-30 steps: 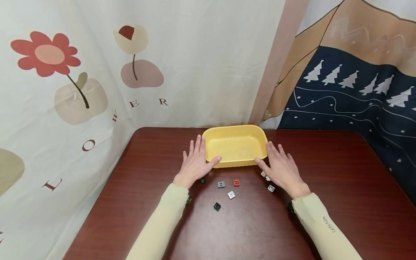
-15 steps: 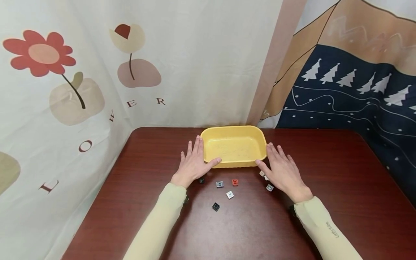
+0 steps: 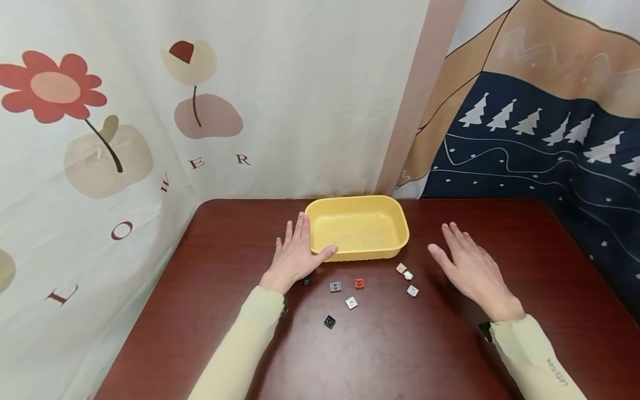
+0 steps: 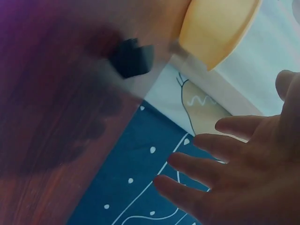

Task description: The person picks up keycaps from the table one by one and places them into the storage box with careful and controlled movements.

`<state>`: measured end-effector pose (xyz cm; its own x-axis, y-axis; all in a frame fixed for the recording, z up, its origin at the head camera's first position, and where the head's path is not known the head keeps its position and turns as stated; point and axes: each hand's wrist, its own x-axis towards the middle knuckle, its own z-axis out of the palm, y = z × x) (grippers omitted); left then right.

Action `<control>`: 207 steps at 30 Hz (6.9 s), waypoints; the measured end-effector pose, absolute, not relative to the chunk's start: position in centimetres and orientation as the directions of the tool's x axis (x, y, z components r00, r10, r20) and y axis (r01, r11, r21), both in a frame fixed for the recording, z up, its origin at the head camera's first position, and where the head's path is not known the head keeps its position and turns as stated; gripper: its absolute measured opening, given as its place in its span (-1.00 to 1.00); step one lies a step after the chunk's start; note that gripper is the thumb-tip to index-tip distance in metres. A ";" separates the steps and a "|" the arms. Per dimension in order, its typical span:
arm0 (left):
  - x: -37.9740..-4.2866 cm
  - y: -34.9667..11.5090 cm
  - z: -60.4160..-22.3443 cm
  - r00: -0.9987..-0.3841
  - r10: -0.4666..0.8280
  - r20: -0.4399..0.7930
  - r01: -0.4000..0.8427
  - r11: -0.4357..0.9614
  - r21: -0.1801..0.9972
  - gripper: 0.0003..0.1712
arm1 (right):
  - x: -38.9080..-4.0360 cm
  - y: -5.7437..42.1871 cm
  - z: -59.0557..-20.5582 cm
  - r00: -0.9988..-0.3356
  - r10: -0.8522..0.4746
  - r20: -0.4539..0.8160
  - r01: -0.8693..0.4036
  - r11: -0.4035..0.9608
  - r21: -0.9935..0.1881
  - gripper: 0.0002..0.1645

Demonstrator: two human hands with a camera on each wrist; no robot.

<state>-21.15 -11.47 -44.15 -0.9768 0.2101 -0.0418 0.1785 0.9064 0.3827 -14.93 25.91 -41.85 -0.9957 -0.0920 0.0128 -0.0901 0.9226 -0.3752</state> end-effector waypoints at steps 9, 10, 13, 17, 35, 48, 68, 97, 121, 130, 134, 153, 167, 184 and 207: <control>-21.2 -11.5 -44.2 -0.978 0.203 -0.045 0.171 0.910 0.377 0.36 | -13.7 27.0 -42.8 -0.992 -0.124 0.001 -0.118 0.934 -0.337 0.05; -21.1 -11.5 -44.2 -0.978 0.202 -0.046 0.170 0.911 0.376 0.37 | -13.6 27.1 -42.9 -0.992 -0.129 -0.007 -0.119 0.936 -0.330 0.06; -21.0 -11.5 -44.2 -0.979 0.200 -0.045 0.169 0.912 0.375 0.37 | -13.2 27.2 -43.4 -0.989 -0.144 -0.023 -0.130 0.943 -0.306 0.06; -21.0 -11.5 -44.1 -0.979 0.200 -0.046 0.169 0.912 0.375 0.36 | -12.7 27.2 -43.9 -0.986 -0.167 -0.028 -0.153 0.948 -0.278 -0.06; -20.9 -11.5 -43.9 -0.976 0.206 -0.069 0.165 0.909 0.384 0.37 | -12.0 27.4 -45.1 -0.964 -0.260 0.065 -0.267 0.925 -0.271 -0.67; -20.8 -11.4 -43.9 -0.978 0.204 -0.053 0.167 0.905 0.392 0.37 | -12.5 27.4 -44.9 -0.955 -0.290 0.060 -0.294 0.907 -0.302 -0.79; -20.8 -11.2 -43.8 -0.978 0.201 -0.064 0.162 0.910 0.382 0.37 | -13.8 24.2 -41.4 -0.896 -0.184 0.404 -0.361 0.832 -0.422 -0.74; -20.7 -11.1 -43.7 -0.980 0.194 -0.054 0.162 0.918 0.363 0.37 | -18.4 17.8 -41.1 -0.886 -0.192 0.421 -0.410 0.747 -0.523 -0.81; -20.4 -11.1 -43.3 -0.969 0.236 -0.077 0.197 0.920 0.339 0.45 | -21.5 16.5 -41.6 -0.919 -0.300 0.255 -0.392 0.767 -0.508 -0.78; -20.2 -11.3 -43.3 -0.964 0.248 -0.101 0.198 0.914 0.353 0.40 | -22.3 15.4 -41.7 -0.924 -0.327 0.197 -0.382 0.795 -0.471 -0.79; -20.2 -11.2 -43.2 -0.964 0.245 -0.108 0.193 0.915 0.355 0.39 | -22.8 15.0 -41.7 -0.932 -0.322 0.166 -0.362 0.814 -0.454 -0.81; -20.2 -11.2 -43.2 -0.967 0.236 -0.099 0.199 0.936 0.291 0.39 | -25.2 13.9 -42.2 -0.932 -0.363 0.011 -0.340 0.861 -0.379 -0.86; -20.5 -10.9 -43.5 -0.965 0.245 -0.098 0.208 0.934 0.290 0.40 | -25.8 14.8 -42.5 -0.940 -0.340 -0.004 -0.306 0.851 -0.427 -0.89; -20.5 -11.1 -43.3 -0.966 0.246 -0.083 0.210 0.928 0.308 0.41 | -19.5 17.8 -39.8 -0.954 -0.217 0.205 -0.289 0.845 -0.451 -0.63; -20.4 -11.2 -43.5 -0.967 0.249 -0.055 0.219 0.923 0.317 0.39 | -13.0 20.4 -42.2 -0.911 -0.281 0.304 -0.379 0.859 -0.344 -0.66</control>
